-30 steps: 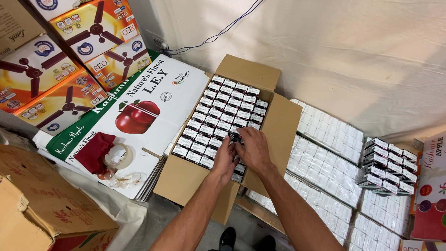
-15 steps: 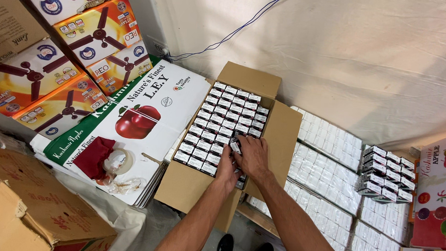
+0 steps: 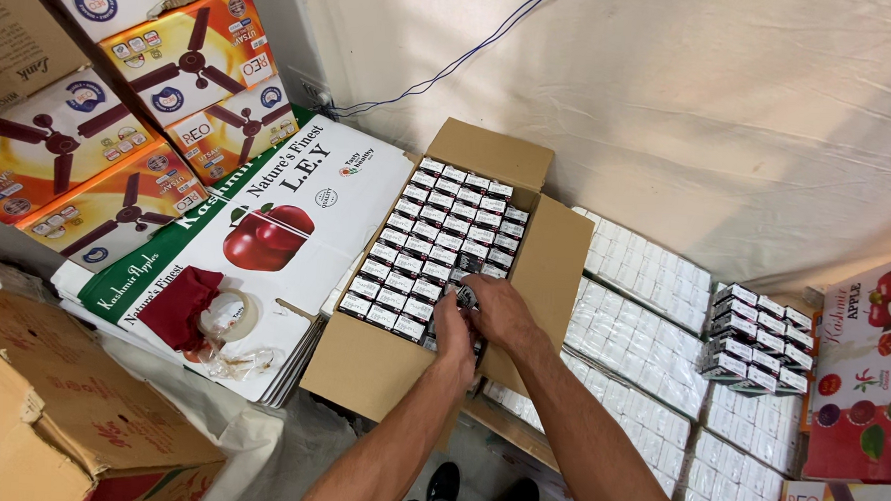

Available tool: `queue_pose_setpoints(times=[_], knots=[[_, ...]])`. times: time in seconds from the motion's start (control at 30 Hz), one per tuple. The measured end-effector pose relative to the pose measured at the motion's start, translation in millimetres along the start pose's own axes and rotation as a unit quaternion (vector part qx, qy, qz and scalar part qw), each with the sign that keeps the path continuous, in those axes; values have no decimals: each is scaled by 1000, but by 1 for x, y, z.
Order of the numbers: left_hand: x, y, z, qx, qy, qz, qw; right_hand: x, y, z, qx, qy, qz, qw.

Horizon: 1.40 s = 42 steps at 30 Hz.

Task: The person repeatedly picks up small white boxes from a large cardboard box and stacks them in neat rows on a surface to the right. The person handles the boxes one at a time, carefully aligning them as they build up the stack.

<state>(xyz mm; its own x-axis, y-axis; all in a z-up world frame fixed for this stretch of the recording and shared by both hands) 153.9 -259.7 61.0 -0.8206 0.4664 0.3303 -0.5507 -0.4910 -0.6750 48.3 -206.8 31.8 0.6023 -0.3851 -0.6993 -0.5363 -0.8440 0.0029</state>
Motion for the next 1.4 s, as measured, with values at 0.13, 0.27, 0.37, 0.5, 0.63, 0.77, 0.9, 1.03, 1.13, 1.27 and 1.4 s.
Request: queue_pose_setpoints(times=[0.13, 0.27, 0.37, 0.5, 0.63, 0.77, 0.9, 1.03, 1.13, 1.27, 1.4], knots=[[-1, -8, -16, 99, 153, 48, 982, -23, -16, -32, -1, 53, 14, 998], [0, -15, -18, 236, 181, 12, 955, -37, -30, -29, 128, 189, 142, 963], [5, -13, -18, 304, 194, -58, 931, -44, -45, -15, 210, 429, 217, 852], [24, -22, -16, 289, 184, -178, 923, -64, -76, -16, 253, 636, 228, 693], [48, -19, -31, 281, 241, -187, 910, -84, -116, -18, 273, 609, 226, 710], [75, -33, -53, 217, 240, -201, 925, -111, -160, -30, 254, 500, 276, 780], [108, -36, -79, 163, 214, -234, 934, -119, -205, 15, 251, 420, 266, 831], [143, -47, -111, 127, 220, -295, 921, -145, -244, 5, 279, 447, 252, 812], [164, -45, -144, 79, 301, -364, 878, -150, -267, 25, 285, 501, 298, 761], [186, -39, -177, 77, 469, -434, 765, -152, -300, 67, 324, 487, 327, 742], [211, -55, -194, 83, 504, -475, 716, -144, -326, 122, 358, 491, 419, 675]])
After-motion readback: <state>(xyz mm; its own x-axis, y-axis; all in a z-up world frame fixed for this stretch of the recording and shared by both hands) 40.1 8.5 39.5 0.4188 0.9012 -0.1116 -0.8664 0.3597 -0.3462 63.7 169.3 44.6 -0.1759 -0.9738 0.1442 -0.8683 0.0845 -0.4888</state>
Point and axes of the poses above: each hand's wrist, its own y-axis towards the middle knuckle, its own x-axis out of the palm, z = x × y, the point moved 2 cm from there along y, towards the middle knuckle, and after that the axes turned 10 degrees about y, right-handed, at the moved point
